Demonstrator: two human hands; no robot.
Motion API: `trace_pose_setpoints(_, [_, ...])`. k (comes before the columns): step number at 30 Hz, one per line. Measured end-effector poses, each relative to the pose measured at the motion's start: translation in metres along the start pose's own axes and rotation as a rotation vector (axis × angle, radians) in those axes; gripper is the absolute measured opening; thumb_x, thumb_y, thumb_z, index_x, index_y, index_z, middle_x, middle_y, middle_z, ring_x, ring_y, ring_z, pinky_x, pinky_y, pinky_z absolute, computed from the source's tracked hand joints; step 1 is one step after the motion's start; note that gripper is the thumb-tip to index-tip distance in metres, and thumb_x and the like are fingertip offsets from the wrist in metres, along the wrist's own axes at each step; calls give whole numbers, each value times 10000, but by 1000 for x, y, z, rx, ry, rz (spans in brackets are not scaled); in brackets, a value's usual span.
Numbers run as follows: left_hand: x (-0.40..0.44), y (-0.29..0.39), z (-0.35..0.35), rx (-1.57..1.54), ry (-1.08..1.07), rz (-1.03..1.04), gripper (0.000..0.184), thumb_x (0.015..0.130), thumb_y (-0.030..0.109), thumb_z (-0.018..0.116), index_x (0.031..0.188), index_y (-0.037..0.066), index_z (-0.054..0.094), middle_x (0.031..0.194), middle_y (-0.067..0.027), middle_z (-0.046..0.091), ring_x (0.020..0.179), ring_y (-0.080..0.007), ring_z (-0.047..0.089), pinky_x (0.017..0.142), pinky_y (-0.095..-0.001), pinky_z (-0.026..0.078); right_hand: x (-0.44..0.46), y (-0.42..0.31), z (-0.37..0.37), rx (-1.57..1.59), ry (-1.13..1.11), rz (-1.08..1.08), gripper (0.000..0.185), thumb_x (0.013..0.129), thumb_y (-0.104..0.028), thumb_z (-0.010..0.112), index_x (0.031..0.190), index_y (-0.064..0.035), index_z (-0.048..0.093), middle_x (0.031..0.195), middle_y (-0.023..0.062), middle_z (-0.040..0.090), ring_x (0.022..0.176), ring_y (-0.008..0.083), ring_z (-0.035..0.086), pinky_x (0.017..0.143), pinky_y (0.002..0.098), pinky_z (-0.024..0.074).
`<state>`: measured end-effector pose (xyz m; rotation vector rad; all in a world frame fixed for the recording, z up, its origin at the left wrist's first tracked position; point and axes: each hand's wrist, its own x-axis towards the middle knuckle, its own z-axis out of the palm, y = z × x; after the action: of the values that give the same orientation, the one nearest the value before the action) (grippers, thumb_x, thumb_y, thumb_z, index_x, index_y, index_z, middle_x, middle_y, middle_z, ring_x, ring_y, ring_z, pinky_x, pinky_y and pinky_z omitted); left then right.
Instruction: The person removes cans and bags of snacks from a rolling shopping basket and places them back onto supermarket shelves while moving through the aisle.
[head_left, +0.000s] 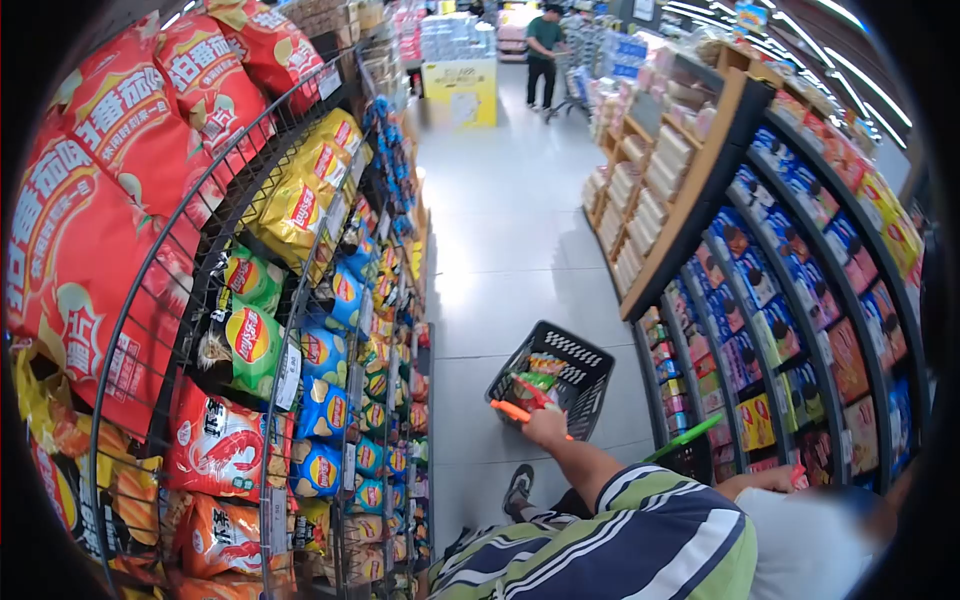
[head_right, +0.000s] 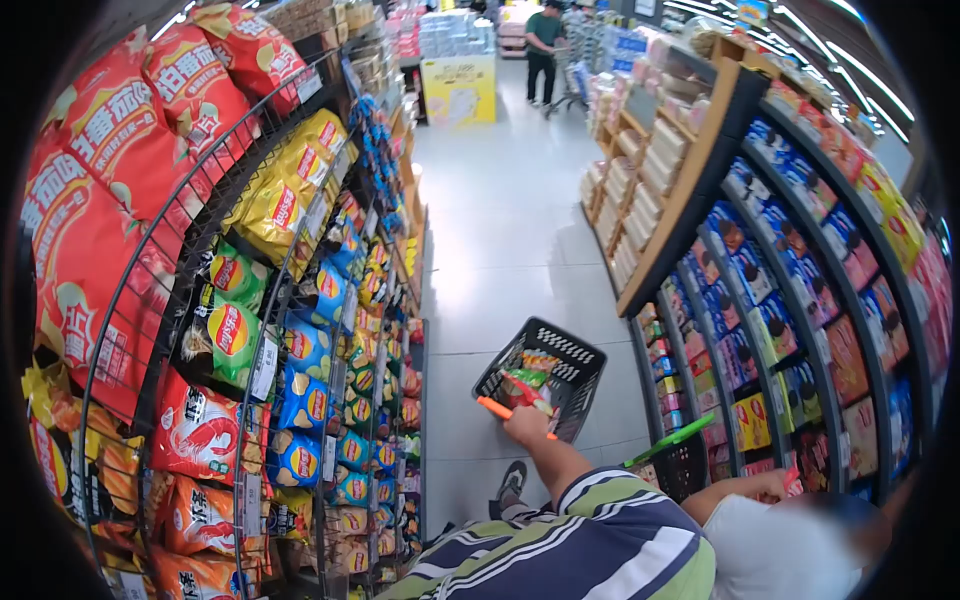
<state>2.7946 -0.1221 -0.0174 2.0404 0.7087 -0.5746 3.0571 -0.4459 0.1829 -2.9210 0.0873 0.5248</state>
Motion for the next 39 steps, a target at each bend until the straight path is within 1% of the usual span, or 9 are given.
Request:
trace_pose_setpoints(8, [18, 39, 26, -44, 32, -87, 386, 1054, 353, 540, 1197, 30, 698, 1069, -159, 747, 1020, -304, 704, 896, -428, 522, 89, 84, -25, -59, 23, -86, 333, 841, -432, 683, 947, -145, 815, 880, 131, 775, 854, 320, 761, 805, 448, 606])
trace_pose_setpoints(12, [45, 29, 34, 26, 19, 25, 391, 1060, 355, 534, 1211, 31, 692, 1084, -163, 746, 1031, -311, 703, 901, -433, 520, 125, 135, -22, -83, 127, -250, 252, 799, -362, 737, 891, -135, 797, 874, 129, 765, 847, 321, 756, 758, 483, 607])
trace_pose_setpoints(15, [57, 39, 22, 108, 20, 205, 395, 1065, 357, 529, 1222, 31, 687, 1095, -166, 745, 1039, -315, 702, 906, -437, 519, 133, 165, -23, -88, 83, -322, 230, 801, -326, 684, 862, -135, 796, 820, 124, 758, 792, 327, 752, 713, 488, 599])
trace_pose_setpoints(17, [81, 29, 21, 65, 30, 218, 339, 1028, 310, 603, 1181, 29, 716, 1042, -140, 756, 989, -245, 710, 863, -377, 531, 134, 179, -25, -130, -167, -259, 238, 793, -312, 675, 895, -149, 815, 871, 134, 772, 854, 334, 760, 787, 465, 600])
trace_pose_setpoints(19, [80, 63, 9, 27, 32, 204, 286, 992, 263, 678, 1141, 28, 746, 989, -115, 768, 938, -175, 718, 821, -318, 542, 138, 204, -10, -147, -224, -279, 237, 794, -301, 667, 907, -153, 815, 873, 139, 771, 860, 339, 759, 783, 470, 600])
trace_pose_setpoints(25, [74, 160, -11, 56, -25, 3, 316, 956, 314, 722, 1078, 28, 771, 932, -81, 777, 861, -156, 710, 797, -331, 537, 206, 244, -14, -128, -214, -325, 218, 781, -291, 665, 874, -142, 796, 811, 136, 754, 795, 355, 745, 726, 501, 587])
trace_pose_setpoints(29, [126, 196, -1, 202, 14, -8, 373, 901, 377, 713, 1007, 25, 776, 879, -130, 773, 823, -243, 732, 783, -398, 550, 250, 237, -44, -144, -261, -316, 210, 796, -276, 653, 883, -145, 792, 835, 138, 758, 818, 355, 747, 746, 500, 590])
trace_pose_setpoints(33, [208, 255, 21, 196, 18, 68, 354, 923, 334, 647, 981, 5, 765, 813, -134, 751, 763, -231, 710, 734, -402, 548, 308, 234, -65, -193, -331, -258, 211, 813, -248, 637, 913, -136, 785, 900, 142, 767, 882, 345, 750, 786, 497, 594])
trace_pose_setpoints(39, [327, 437, 53, -146, -94, -56, 361, 936, 306, 678, 1087, -15, 746, 899, -95, 753, 767, -190, 696, 713, -340, 551, 388, 236, -121, -239, -351, -322, 207, 846, -221, 625, 962, -151, 782, 936, 120, 774, 929, 319, 751, 816, 483, 592])
